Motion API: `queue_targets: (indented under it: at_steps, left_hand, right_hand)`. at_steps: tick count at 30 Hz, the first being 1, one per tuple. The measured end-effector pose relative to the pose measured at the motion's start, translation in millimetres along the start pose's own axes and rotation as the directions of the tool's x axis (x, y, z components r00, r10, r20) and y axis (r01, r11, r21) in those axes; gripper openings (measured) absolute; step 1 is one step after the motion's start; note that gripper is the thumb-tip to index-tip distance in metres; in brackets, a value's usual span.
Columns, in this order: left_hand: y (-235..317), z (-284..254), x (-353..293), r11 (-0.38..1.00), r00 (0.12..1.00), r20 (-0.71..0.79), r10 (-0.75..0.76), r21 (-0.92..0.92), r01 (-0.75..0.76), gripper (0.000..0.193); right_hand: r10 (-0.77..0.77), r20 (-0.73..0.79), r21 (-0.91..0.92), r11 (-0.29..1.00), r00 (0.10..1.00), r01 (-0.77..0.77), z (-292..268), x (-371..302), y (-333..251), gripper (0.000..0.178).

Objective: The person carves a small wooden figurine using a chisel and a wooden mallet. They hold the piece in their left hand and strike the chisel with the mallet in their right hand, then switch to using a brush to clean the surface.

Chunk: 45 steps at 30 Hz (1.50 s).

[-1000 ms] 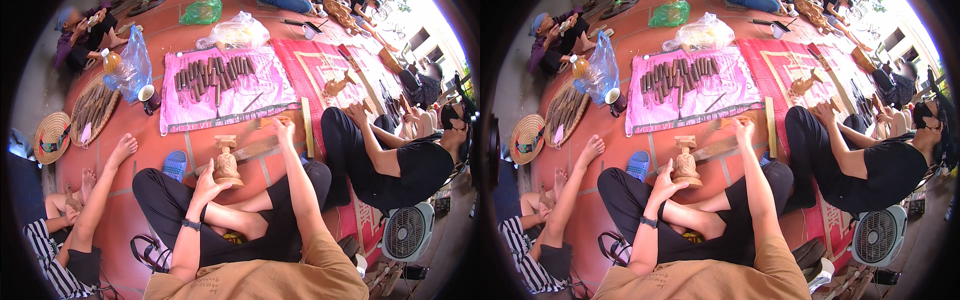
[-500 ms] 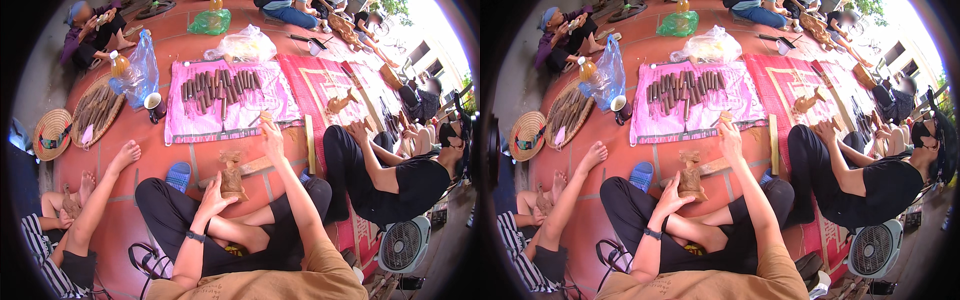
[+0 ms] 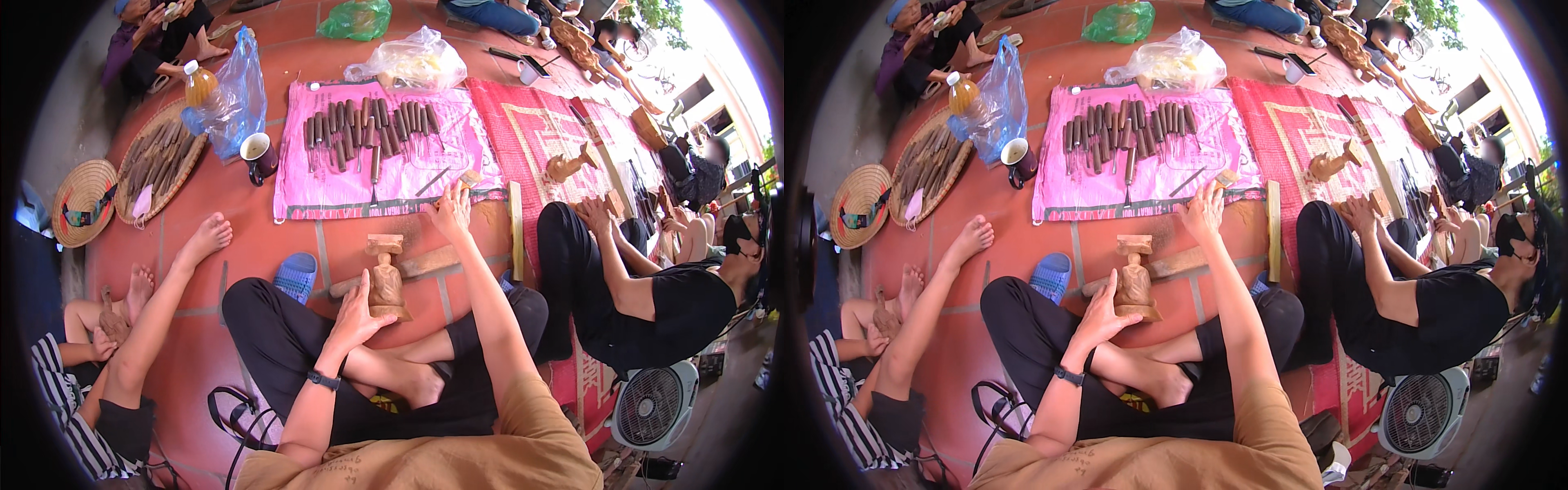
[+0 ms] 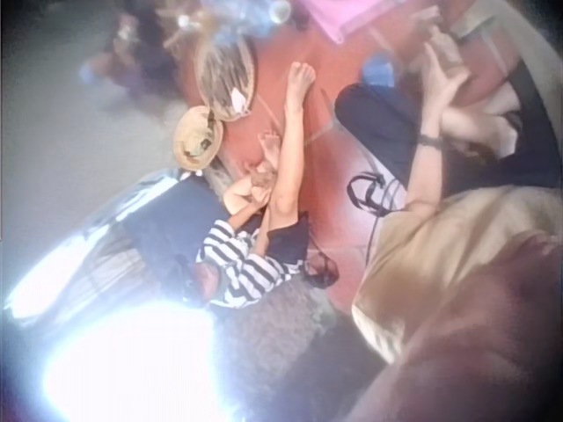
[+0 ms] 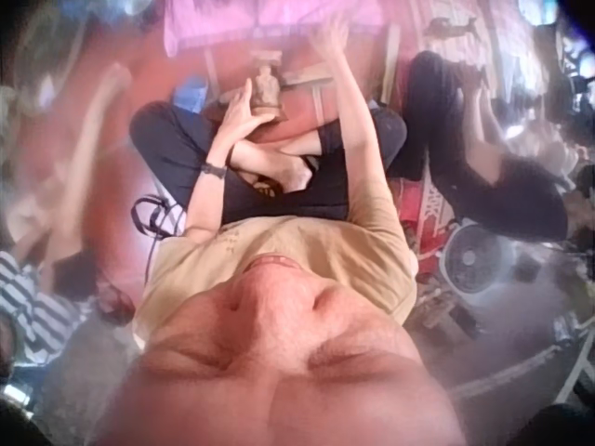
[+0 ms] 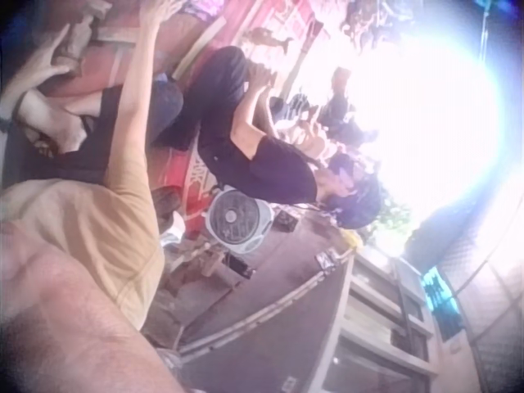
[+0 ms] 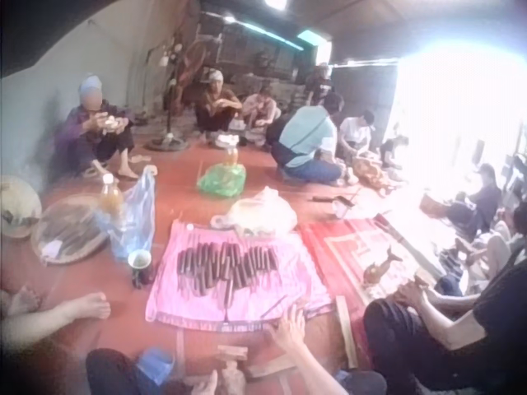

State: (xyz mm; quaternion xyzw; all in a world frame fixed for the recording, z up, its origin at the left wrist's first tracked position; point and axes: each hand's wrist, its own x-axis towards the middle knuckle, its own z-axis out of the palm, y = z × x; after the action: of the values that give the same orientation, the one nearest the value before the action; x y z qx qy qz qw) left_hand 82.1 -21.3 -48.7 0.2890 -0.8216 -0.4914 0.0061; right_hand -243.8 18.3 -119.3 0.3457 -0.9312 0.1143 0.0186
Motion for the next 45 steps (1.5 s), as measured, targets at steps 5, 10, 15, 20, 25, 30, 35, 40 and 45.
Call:
queue_targets:
  at_steps: [5,10,15,20,25,30,35,40,45]
  left_hand:
    - [10.8,-8.0,-0.4,0.997,0.995,0.066,-0.074,-0.024,0.076,0.121]
    - [-7.3,-3.6,4.3,0.990,0.993,-0.111,-0.037,-0.137,0.021,0.103]
    - [-4.8,-14.3,11.1,0.585,0.838,-0.475,-0.268,-0.772,-0.250,0.009]
    - [-8.3,-16.7,10.6,0.417,0.892,-0.355,-0.281,-0.882,-0.220,0.021]
    - [-13.7,-3.9,14.3,0.586,0.929,-0.288,-0.232,-0.804,-0.103,0.021]
    - [-16.8,-0.1,14.5,0.771,0.941,-0.289,-0.173,-0.634,-0.053,0.015]
    - [-28.8,-0.2,11.4,0.890,0.949,-0.284,-0.139,-0.456,-0.006,0.029]
    - [-1.4,11.0,17.0,0.972,0.967,-0.250,0.051,-0.211,-0.106,0.039]
    - [6.7,8.3,2.4,0.996,0.972,-0.219,0.085,0.038,-0.079,0.054]
  right_hand:
    - [-0.054,-0.004,0.188,0.981,0.999,0.054,-42.2,-18.1,-3.4,0.052]
    - [-0.035,0.091,0.587,0.809,0.995,-0.025,-59.0,-4.7,-9.8,0.025]
    - [-0.123,0.065,0.576,0.815,0.990,0.064,-7.5,32.6,-15.9,0.031]
    - [0.079,0.067,0.282,0.955,0.995,-0.095,36.0,63.1,-13.9,0.035]
    - [0.300,0.061,0.322,0.897,0.952,-0.304,56.6,75.0,-28.4,0.060]
    - [0.517,0.154,0.387,0.752,0.842,-0.533,48.1,74.5,-54.9,0.055]
    - [0.415,0.363,0.408,0.734,0.834,-0.543,31.1,84.0,-59.6,0.021]
    - [0.073,0.437,0.882,0.159,0.896,-0.443,6.3,88.1,26.7,0.007]
    - [-0.108,0.271,0.950,0.193,0.956,-0.248,-81.2,13.3,-15.7,0.011]
